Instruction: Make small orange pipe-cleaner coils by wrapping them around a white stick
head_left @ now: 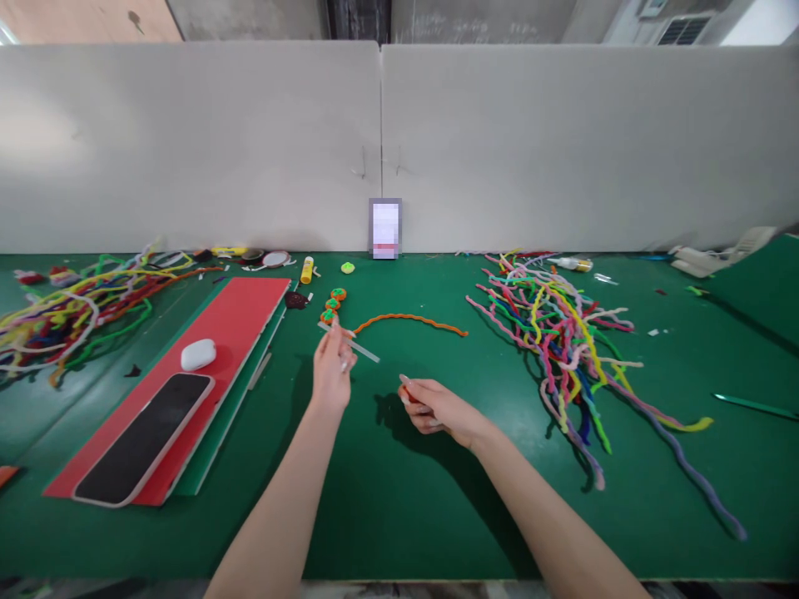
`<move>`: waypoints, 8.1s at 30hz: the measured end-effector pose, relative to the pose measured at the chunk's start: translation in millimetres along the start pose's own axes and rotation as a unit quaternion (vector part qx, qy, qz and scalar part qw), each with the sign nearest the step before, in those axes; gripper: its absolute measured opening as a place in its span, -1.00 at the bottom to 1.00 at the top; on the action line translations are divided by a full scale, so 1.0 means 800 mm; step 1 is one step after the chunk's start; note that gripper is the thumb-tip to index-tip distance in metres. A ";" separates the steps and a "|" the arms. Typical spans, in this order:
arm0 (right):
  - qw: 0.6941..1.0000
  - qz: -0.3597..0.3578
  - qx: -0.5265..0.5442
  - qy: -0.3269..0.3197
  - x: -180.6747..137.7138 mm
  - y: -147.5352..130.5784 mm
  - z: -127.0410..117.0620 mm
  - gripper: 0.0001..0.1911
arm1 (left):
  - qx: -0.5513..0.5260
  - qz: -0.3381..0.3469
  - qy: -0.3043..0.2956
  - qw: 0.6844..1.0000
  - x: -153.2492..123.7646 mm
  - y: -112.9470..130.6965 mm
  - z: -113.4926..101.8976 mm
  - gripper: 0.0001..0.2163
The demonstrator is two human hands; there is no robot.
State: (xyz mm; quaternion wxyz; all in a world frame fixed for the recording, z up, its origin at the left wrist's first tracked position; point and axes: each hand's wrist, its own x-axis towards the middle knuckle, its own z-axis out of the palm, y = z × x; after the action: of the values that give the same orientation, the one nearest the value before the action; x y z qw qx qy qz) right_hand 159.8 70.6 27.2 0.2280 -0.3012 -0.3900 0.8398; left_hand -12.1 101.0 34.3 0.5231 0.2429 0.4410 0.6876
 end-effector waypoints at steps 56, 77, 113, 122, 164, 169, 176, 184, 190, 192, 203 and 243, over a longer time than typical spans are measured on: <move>0.974 -0.123 0.143 0.126 0.001 -0.013 -0.003 -0.78 | 0.577 0.241 -0.314 0.714 -0.037 -0.005 0.020 -0.66; 0.971 -0.143 0.069 0.180 0.004 -0.007 -0.011 -0.68 | 0.546 0.221 -0.326 0.740 -0.041 -0.011 0.025 -0.63; 0.976 -0.161 0.029 0.143 0.002 -0.007 -0.008 -0.69 | 0.523 0.229 -0.334 0.750 -0.041 -0.006 0.026 -0.66; 0.982 -0.145 -0.044 0.116 -0.004 -0.014 -0.015 -0.64 | 0.512 0.238 -0.343 0.751 -0.041 -0.004 0.025 -0.72; 0.990 -0.056 -0.019 0.128 0.002 -0.008 -0.020 -0.42 | 0.522 0.377 -0.099 0.759 -0.028 -0.016 0.016 -0.81; 0.988 -0.060 -0.036 0.135 0.004 -0.005 -0.026 -0.44 | 0.528 0.381 -0.002 0.759 -0.005 0.010 -0.004 -0.79; 0.986 -0.064 -0.052 0.148 0.004 -0.004 -0.029 -0.53 | 0.549 0.368 0.193 0.725 0.029 0.051 -0.052 -0.75; 0.982 -0.062 -0.071 0.162 0.003 -0.004 -0.023 -0.59 | 0.591 0.313 0.205 0.715 0.060 0.041 -0.092 -0.72; 0.980 -0.055 -0.087 0.171 0.003 -0.002 -0.025 -0.60 | 0.662 0.267 0.145 0.685 0.060 0.027 -0.101 -0.70; 0.980 -0.058 -0.093 0.166 0.009 -0.002 -0.027 -0.61 | 0.662 0.256 0.136 0.692 0.063 0.024 -0.103 -0.64; 0.965 -0.140 -0.164 0.148 0.043 -0.002 -0.033 -0.60 | 0.582 0.316 0.232 0.712 0.091 0.024 -0.108 -0.66; 0.971 -0.156 -0.136 0.120 0.046 0.002 -0.040 -0.57 | 0.700 0.241 0.082 0.667 0.088 0.019 -0.091 -0.85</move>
State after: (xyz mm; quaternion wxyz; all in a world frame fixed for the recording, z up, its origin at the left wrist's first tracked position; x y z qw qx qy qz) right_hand 155.4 108.9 -2.4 0.3578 -0.3633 -0.5123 0.6910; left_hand -101.1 140.0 2.8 -0.0232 0.5780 0.7600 0.2964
